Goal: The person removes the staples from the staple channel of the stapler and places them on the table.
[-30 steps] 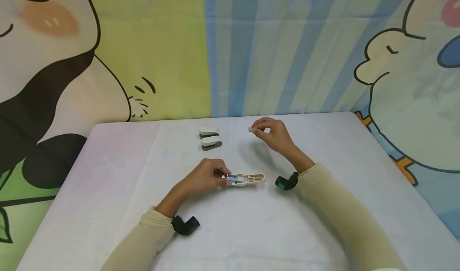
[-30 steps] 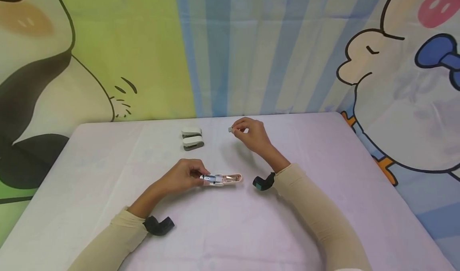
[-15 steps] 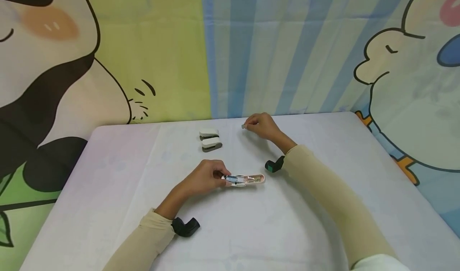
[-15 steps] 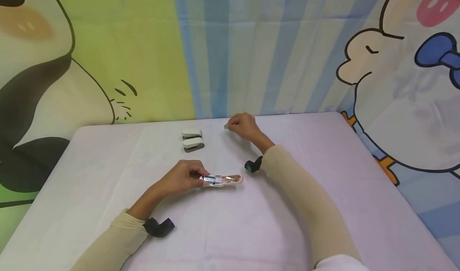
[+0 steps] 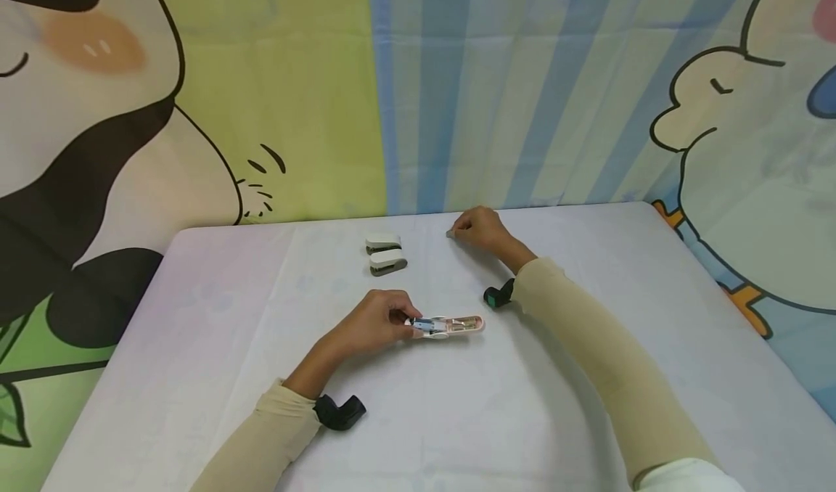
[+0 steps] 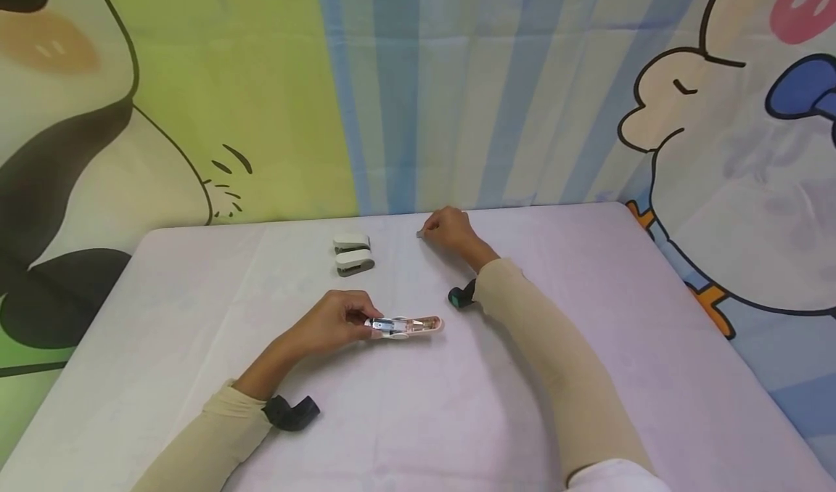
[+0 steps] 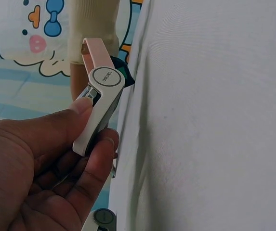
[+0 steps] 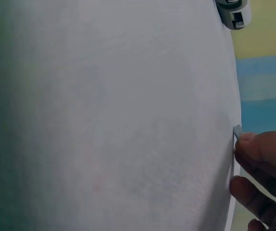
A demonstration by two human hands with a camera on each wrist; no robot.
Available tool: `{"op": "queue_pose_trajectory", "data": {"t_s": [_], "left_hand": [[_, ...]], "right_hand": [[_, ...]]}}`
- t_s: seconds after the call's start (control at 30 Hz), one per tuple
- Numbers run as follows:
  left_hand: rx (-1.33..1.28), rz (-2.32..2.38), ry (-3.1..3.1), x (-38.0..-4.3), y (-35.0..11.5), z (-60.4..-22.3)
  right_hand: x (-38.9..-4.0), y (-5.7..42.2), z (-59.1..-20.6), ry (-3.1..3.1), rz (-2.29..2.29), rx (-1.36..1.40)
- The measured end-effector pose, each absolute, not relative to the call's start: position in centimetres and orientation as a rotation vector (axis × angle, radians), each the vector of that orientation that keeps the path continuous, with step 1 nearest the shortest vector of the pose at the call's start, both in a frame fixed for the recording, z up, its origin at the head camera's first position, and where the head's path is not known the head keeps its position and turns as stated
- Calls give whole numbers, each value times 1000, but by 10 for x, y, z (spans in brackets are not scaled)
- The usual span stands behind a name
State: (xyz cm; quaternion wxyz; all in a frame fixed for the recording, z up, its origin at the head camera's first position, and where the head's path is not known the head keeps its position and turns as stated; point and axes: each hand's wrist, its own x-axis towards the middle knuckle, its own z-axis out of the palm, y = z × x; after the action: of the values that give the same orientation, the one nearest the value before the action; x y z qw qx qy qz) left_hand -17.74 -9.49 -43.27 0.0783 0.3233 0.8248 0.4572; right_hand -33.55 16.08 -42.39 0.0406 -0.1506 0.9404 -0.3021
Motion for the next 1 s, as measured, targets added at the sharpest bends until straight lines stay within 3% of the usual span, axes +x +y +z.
{"op": "queue_pose_trajectory", "data": {"t_s": [0.43,1.0], "left_hand": [[935,1365,2481,-176,-93,-435],[735,1476,2542,-179,-93,-433]], "right_hand": [[-326,180,-419,2845,-795,-548],[-257,190,-393,2550,-972,-1053]]}}
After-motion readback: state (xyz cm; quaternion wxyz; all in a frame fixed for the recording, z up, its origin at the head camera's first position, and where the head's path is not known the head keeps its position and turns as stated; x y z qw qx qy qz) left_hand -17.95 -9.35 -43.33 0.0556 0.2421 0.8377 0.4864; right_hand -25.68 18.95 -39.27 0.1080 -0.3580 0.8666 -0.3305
